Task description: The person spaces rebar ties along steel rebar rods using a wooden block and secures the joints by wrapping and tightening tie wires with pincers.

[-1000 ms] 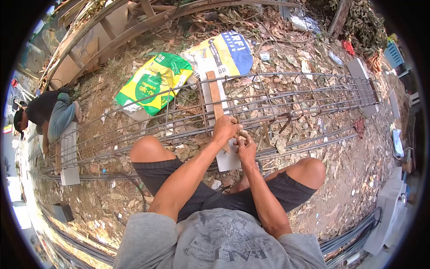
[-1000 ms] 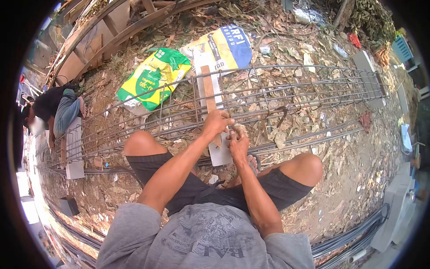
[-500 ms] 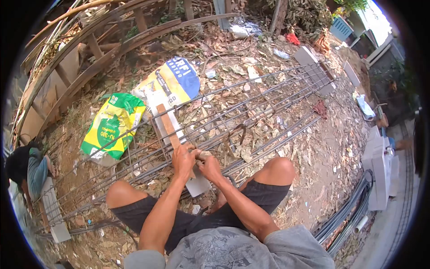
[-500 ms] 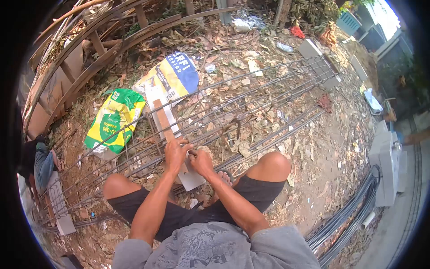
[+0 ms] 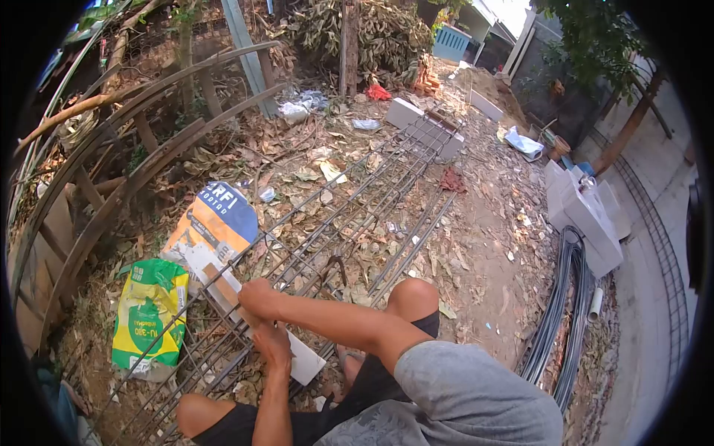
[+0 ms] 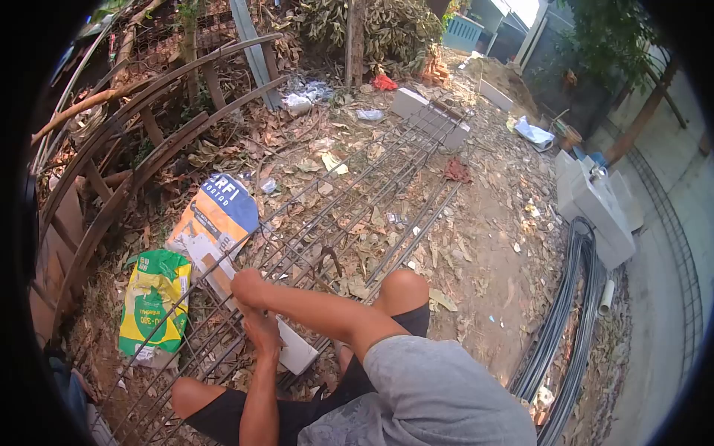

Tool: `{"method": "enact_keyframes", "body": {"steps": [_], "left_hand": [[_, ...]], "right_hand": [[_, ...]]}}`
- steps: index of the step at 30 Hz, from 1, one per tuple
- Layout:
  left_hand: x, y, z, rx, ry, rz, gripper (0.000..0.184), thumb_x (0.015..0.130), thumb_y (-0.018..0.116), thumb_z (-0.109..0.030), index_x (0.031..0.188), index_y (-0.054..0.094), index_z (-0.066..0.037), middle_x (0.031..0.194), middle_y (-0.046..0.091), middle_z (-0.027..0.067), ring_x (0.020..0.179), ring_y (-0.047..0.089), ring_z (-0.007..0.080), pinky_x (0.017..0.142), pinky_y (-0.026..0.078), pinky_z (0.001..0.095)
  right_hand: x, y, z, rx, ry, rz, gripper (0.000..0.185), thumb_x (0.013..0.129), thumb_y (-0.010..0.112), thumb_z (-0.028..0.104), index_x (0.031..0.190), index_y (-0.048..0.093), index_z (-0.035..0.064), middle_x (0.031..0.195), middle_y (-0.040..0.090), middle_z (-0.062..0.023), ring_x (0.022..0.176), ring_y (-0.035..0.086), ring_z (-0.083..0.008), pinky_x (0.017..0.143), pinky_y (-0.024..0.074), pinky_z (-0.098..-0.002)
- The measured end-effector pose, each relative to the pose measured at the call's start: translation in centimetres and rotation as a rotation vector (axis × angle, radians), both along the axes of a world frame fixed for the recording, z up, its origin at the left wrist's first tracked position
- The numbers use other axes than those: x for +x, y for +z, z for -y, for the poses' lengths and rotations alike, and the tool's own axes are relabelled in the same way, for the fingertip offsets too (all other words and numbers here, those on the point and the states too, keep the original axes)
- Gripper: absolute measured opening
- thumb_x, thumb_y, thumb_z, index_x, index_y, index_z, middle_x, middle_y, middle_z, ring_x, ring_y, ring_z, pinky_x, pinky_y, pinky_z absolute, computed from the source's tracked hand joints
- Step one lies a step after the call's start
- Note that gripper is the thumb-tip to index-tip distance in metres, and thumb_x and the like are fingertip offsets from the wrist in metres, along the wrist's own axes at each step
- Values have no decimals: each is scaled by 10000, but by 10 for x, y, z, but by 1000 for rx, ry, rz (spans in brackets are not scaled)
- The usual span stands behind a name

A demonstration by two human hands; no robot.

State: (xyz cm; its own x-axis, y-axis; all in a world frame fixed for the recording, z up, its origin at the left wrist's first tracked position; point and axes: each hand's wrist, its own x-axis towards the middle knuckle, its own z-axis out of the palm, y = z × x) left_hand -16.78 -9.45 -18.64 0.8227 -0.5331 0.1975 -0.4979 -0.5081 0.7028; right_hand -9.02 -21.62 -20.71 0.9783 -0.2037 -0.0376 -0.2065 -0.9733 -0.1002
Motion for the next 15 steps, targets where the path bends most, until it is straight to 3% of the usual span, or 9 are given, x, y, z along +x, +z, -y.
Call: {"method": "enact_keyframes", "body": {"steps": [4,7,10,13,15], "left_hand": [[-1,-11,-5,-1,-30,-52,272,854,740,-82,1111,683,-13,994,716,240,943,679,470,785,518,536],[1,-8,-7,-33,-51,-51,263,867,744,-98,1114,696,-23,1007,722,233,956,678,473,801,522,538],[-1,4,-3,-45,-57,15,212,887,754,-165,1049,725,-32,916,714,254,873,684,482,745,521,560],[0,-4,-1,33,-22,29,270,887,782,-253,1043,752,-35,850,712,254,803,687,483,700,518,565],[4,-9,0,75,-18,-41,281,880,789,-259,1037,755,-28,853,715,249,796,683,488,698,516,565]], "right_hand": [[10,1,-13,-138,153,-201,155,822,732,226,911,833,150,979,797,-82,961,765,-271,680,606,-456],[12,-4,-18,-106,-61,-247,154,817,744,196,935,831,147,1020,795,-89,985,761,-264,717,605,-426],[-3,24,2,-21,40,-125,167,798,749,165,935,825,107,962,798,-110,918,774,-285,710,606,-447],[-22,55,4,114,-111,-72,177,787,741,159,911,804,49,941,787,-163,910,769,-337,735,607,-468],[-20,58,14,298,-105,-181,219,807,726,169,951,786,15,974,780,-181,917,760,-373,766,605,-467]]}}
